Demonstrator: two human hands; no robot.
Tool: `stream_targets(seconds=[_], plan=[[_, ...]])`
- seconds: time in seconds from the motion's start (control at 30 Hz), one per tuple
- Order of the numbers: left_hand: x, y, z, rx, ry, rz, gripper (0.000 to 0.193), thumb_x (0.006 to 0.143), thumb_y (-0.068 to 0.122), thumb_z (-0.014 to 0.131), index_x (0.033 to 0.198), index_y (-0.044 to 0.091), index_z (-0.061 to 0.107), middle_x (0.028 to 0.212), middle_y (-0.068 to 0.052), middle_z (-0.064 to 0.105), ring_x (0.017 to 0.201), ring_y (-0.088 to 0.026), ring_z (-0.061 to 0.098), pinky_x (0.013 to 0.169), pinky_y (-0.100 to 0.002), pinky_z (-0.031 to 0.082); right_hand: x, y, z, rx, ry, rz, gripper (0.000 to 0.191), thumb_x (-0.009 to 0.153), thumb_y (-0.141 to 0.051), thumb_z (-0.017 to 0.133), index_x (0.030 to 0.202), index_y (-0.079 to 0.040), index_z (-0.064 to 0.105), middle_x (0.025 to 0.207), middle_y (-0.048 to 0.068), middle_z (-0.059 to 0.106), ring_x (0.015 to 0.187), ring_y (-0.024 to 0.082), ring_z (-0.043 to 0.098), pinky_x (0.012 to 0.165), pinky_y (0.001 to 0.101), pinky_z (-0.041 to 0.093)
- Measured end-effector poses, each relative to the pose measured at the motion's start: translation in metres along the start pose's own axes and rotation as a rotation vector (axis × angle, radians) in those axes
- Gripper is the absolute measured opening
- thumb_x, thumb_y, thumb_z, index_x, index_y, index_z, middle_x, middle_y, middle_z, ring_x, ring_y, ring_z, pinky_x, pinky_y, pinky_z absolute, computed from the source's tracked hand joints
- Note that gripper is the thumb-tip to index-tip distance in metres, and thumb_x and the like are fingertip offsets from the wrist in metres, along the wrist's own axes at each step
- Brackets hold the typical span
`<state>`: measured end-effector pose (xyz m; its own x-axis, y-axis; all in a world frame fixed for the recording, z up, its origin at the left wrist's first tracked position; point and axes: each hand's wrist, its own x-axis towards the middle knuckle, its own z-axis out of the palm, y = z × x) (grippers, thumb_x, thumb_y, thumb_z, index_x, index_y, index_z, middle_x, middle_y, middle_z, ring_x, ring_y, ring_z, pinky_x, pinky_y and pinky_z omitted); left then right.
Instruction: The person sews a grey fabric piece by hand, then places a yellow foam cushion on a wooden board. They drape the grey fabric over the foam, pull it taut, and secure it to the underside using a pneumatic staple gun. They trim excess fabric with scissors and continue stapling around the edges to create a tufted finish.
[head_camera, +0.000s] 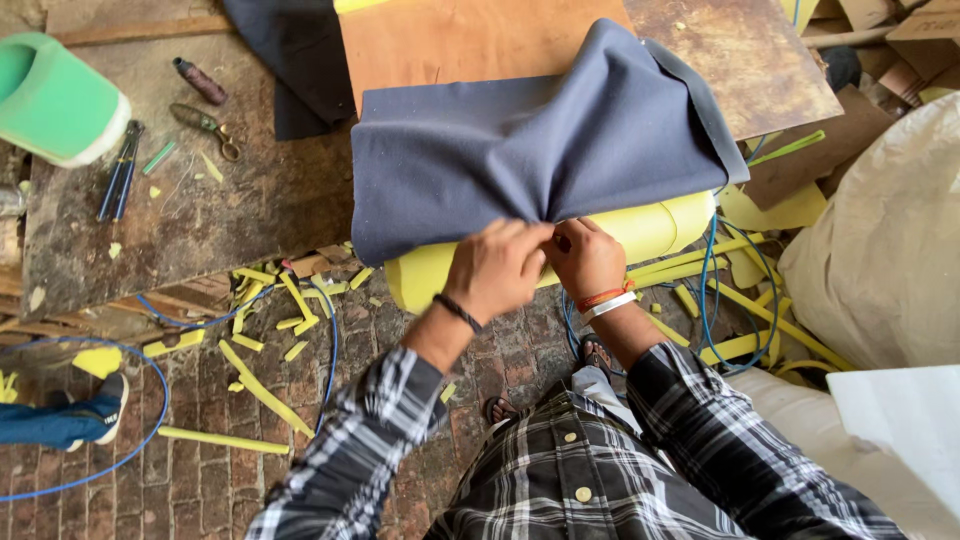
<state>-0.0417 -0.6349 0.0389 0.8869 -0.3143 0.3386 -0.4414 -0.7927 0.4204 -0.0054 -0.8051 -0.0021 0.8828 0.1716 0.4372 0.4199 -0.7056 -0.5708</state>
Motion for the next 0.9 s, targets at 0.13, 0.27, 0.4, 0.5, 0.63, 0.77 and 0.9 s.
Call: stream_targets(seconds=[0.13,0.27,0.4,0.5,0.63,0.77,0.9], plan=[[0.044,-0.025,-0.012,0.094,-0.003,0.362,0.036,0.070,0.012,0.075,0.107,0.017,0.077,0.109,-0.011,0.067,0.104,-0.030,0.061,0.084,-0.043,0.049,-0.007,0.001,0.008,-0.072,0.018,0.033,0.022,0.080,-0.028,0.082,0.087,-0.010,0.071,0.086,0.008,0.072,0.071,0.031,0.070,0.064,0.0419,0.056],[0.060,-0.053,0.001,-0.046,-0.080,0.355,0.025,0.074,0.019,0.081,0.099,0.022,0.080,0.101,-0.007,0.061,0.099,-0.029,0.058,0.087,-0.041,0.048,-0.008,0.002,0.011,-0.102,0.010,0.042,0.020,0.083,-0.028,0.081,0.086,-0.011,0.069,0.082,0.008,0.071,0.069,0.029,0.070,0.061,0.0420,0.057],[0.058,-0.068,0.018,-0.175,-0.079,0.266,0.014,0.075,0.018,0.083,0.089,0.021,0.082,0.094,-0.002,0.061,0.096,-0.025,0.059,0.087,-0.038,0.050,-0.006,-0.002,0.006,-0.140,-0.071,0.037,0.020,0.085,-0.030,0.077,0.085,-0.011,0.069,0.079,0.009,0.071,0.065,0.031,0.069,0.059,0.0436,0.055],[0.057,-0.070,0.021,-0.259,-0.101,0.214,0.014,0.071,0.019,0.086,0.084,0.020,0.083,0.090,-0.001,0.061,0.093,-0.024,0.059,0.084,-0.037,0.050,-0.012,-0.008,-0.001,-0.181,-0.224,0.072,0.019,0.087,-0.029,0.074,0.079,-0.012,0.069,0.075,0.009,0.071,0.063,0.032,0.069,0.059,0.0442,0.056],[0.053,-0.069,0.013,-0.299,-0.145,0.158,0.014,0.069,0.020,0.089,0.082,0.019,0.082,0.088,-0.002,0.061,0.091,-0.024,0.058,0.082,-0.036,0.051,-0.029,0.012,-0.023,-0.033,-0.469,0.057,0.020,0.084,-0.029,0.074,0.076,-0.010,0.072,0.071,0.012,0.071,0.062,0.031,0.069,0.060,0.0429,0.056],[0.048,-0.065,0.000,-0.299,-0.198,0.133,0.010,0.070,0.015,0.086,0.077,0.016,0.080,0.089,-0.002,0.063,0.090,-0.023,0.060,0.081,-0.036,0.051,-0.013,0.108,-0.069,0.261,-0.959,0.571,0.021,0.084,-0.028,0.074,0.084,-0.007,0.079,0.067,0.008,0.075,0.055,0.017,0.071,0.056,0.0340,0.056],[0.049,-0.058,-0.012,-0.279,-0.283,0.032,0.009,0.067,0.010,0.085,0.070,0.013,0.077,0.084,-0.001,0.063,0.087,-0.023,0.059,0.077,-0.036,0.050,0.027,0.220,-0.109,0.455,-0.952,0.913,0.023,0.085,-0.019,0.074,0.083,0.003,0.078,0.067,0.012,0.071,0.056,0.017,0.066,0.052,0.0323,0.050]])
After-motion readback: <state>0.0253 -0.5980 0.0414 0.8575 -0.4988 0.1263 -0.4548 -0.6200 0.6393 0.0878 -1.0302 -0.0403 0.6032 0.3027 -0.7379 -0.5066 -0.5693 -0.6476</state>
